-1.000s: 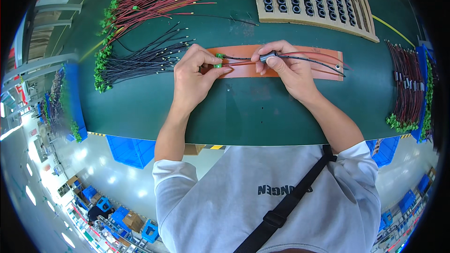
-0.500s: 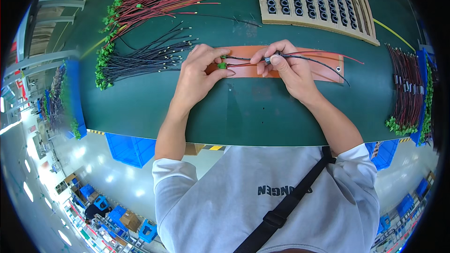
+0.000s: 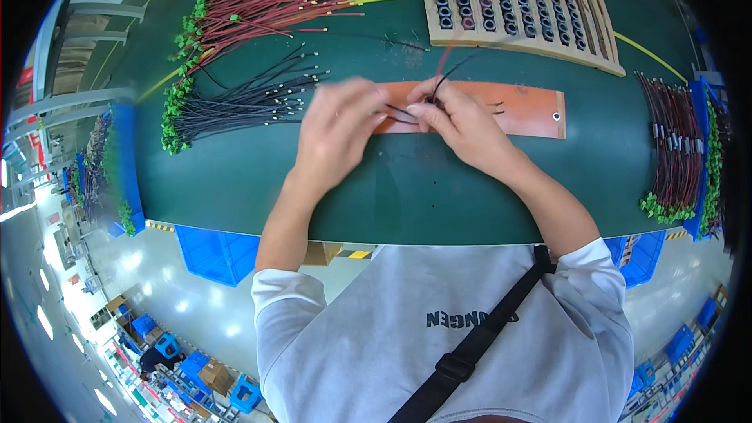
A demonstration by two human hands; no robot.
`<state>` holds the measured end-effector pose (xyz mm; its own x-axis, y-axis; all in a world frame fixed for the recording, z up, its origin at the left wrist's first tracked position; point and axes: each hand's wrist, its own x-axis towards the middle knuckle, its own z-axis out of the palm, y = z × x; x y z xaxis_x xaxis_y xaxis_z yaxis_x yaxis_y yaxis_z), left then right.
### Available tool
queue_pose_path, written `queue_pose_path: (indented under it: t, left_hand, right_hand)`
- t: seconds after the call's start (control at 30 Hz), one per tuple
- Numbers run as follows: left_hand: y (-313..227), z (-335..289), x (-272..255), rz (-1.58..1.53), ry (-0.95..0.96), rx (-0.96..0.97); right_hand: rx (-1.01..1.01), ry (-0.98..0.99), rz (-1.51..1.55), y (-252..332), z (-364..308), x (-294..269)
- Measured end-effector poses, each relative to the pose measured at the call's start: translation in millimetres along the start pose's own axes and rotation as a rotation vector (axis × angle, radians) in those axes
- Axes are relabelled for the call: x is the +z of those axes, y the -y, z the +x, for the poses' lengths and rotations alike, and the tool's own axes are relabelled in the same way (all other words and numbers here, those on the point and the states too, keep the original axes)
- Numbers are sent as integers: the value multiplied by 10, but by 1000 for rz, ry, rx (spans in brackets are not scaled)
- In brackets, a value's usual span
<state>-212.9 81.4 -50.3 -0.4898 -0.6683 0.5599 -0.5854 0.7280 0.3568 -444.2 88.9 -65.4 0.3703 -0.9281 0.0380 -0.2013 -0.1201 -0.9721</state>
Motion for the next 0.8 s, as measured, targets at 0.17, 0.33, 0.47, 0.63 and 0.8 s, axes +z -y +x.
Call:
queue_pose_path:
  t: [0.17, 0.33, 0.47, 0.63, 0.8]
  left_hand:
    - [-300, 267, -13, 450, 149, 433]
    - [-7, 270, -24, 480, 21, 378]
    - [255, 239, -194, 558, -5, 349]
    - [550, 216, -420, 634, -39, 281]
    - [679, 126, -572, 702, -38, 222]
  right_hand:
    - [-221, -15, -365, -67, -43, 24]
    - [-102, 16, -227, 110, -96, -40]
    - [-110, 26, -253, 82, -87, -41]
    - [-111, 2, -203, 16, -87, -10]
    - [-72, 28, -172, 29, -88, -15]
